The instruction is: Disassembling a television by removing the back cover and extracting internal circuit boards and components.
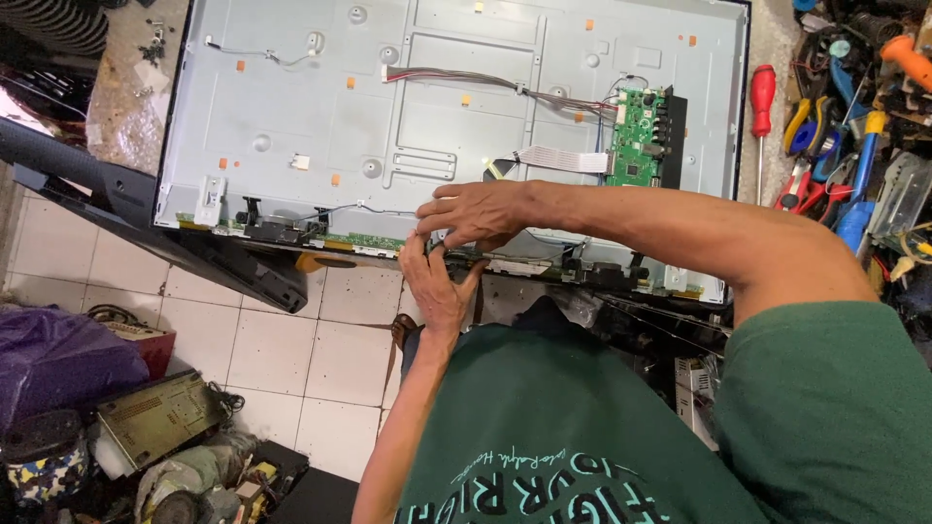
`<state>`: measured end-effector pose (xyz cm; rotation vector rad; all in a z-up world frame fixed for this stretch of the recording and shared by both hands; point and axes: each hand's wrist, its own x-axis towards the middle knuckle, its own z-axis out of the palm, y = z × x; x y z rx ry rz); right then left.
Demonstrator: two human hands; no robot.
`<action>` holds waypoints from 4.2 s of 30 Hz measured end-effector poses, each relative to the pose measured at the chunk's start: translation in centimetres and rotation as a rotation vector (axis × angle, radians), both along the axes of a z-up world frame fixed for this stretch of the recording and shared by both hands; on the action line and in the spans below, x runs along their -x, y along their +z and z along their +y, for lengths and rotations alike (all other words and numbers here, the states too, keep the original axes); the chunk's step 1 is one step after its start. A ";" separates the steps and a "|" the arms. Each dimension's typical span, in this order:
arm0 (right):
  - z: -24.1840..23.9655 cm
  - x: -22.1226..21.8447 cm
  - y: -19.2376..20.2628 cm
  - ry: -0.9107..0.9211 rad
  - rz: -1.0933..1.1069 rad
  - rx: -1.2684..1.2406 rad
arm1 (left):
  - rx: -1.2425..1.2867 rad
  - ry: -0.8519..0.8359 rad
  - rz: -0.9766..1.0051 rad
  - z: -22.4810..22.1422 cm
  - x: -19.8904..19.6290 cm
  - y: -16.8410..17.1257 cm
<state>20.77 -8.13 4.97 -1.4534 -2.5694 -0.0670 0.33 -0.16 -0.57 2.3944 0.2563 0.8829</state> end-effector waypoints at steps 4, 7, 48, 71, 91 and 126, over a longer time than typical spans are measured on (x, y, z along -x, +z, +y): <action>-0.7 0.1 1.4 0.005 0.009 0.023 | 0.010 0.006 0.019 0.0 0.2 -0.3; -0.5 0.0 0.7 0.016 0.007 0.034 | 0.014 0.006 0.013 0.1 0.2 -0.3; 1.2 -0.4 -0.7 0.125 -0.019 0.035 | 0.015 -0.003 -0.012 0.3 -0.4 -0.2; 1.6 -1.0 -3.4 0.225 0.004 -0.012 | -0.032 -0.009 -0.094 0.8 -0.5 -0.1; 1.4 -1.4 -1.6 0.204 -0.053 0.165 | 0.029 0.019 -0.034 0.5 -0.2 0.1; -35.5 8.6 0.8 -2.059 0.286 -0.421 | -0.170 -0.119 0.199 0.4 -2.2 3.8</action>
